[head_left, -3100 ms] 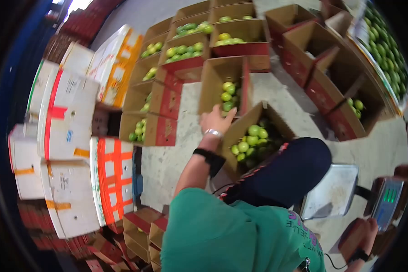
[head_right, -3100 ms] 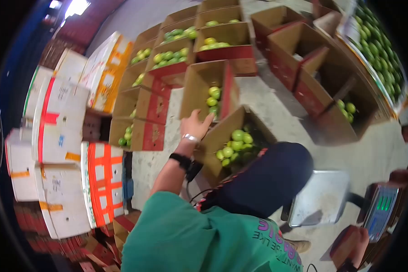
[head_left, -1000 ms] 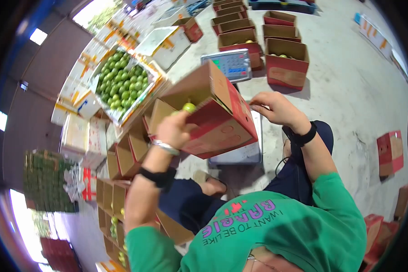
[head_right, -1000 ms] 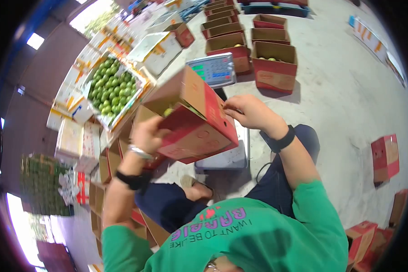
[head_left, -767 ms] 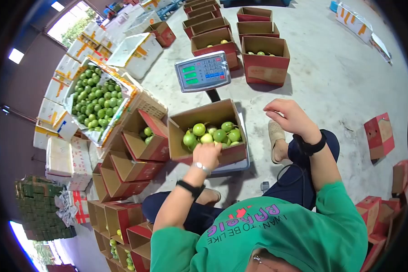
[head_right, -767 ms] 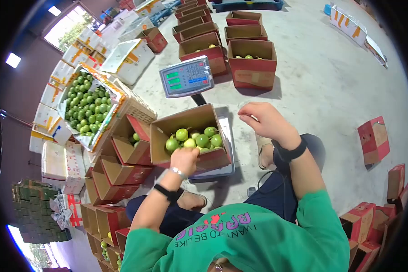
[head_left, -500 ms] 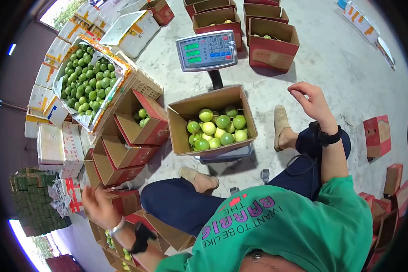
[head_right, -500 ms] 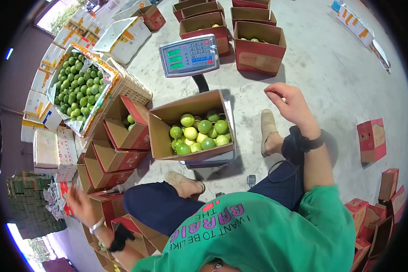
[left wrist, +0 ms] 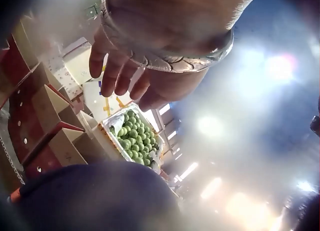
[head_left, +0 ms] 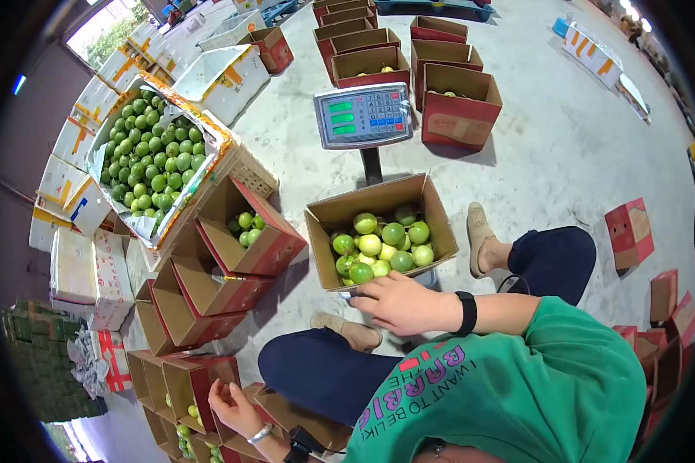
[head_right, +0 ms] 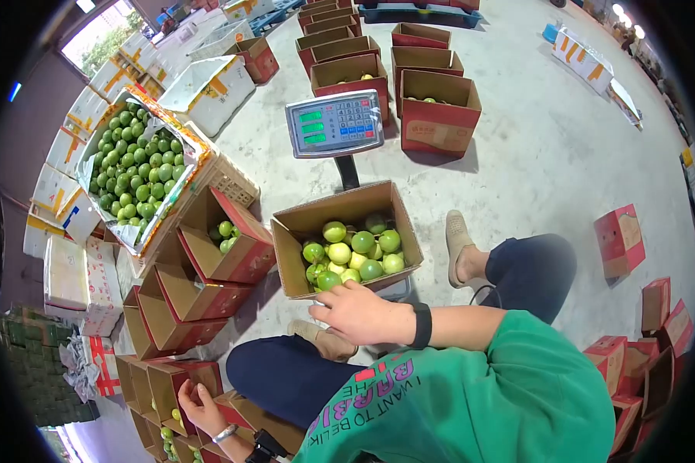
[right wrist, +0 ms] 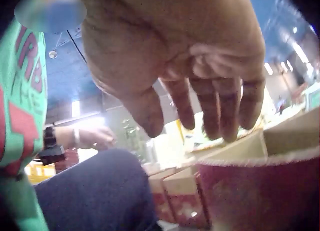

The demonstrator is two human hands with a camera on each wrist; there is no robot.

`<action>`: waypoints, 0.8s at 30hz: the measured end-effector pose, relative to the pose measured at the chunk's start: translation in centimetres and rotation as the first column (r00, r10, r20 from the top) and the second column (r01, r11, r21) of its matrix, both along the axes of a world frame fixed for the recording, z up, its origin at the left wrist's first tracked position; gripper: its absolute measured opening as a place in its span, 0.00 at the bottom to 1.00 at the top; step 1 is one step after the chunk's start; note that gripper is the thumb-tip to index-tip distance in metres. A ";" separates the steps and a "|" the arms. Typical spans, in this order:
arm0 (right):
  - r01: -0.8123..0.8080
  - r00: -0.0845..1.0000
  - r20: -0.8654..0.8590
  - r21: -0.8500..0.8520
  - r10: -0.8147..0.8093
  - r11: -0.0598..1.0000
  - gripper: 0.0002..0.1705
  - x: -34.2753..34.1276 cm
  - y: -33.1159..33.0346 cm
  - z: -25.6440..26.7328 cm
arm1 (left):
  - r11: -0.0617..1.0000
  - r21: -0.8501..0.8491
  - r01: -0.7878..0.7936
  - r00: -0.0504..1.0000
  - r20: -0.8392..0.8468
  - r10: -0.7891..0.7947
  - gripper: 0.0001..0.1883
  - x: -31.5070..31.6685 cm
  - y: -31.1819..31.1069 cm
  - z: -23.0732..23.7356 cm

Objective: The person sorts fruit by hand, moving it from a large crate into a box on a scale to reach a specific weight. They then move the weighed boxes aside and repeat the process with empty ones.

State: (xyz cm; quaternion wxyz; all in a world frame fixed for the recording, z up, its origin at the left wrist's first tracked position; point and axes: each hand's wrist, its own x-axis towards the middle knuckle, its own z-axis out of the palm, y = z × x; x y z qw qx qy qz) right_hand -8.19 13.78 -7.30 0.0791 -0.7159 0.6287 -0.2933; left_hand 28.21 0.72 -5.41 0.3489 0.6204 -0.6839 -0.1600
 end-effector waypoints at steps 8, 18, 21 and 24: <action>0.134 0.967 -0.256 0.513 0.002 0.848 0.22 -12.0 -10.9 -1.4 | 0.998 0.018 0.053 0.981 -0.190 -0.049 0.14 -2.3 0.1 2.7; 0.196 0.960 -0.274 0.801 0.056 0.566 0.35 -9.5 -15.2 -7.8 | 0.911 0.095 0.401 0.826 -0.468 -0.315 0.15 -10.2 4.8 3.8; 0.031 0.977 -0.179 0.648 0.112 0.761 0.34 -8.7 -11.8 0.0 | 0.773 0.237 0.589 0.688 -0.648 -0.326 0.27 -9.7 5.1 2.9; -0.136 0.990 0.020 0.429 0.141 0.893 0.39 -2.8 -6.4 9.5 | 0.677 0.246 0.694 0.187 -0.969 0.160 0.38 -11.8 4.5 3.3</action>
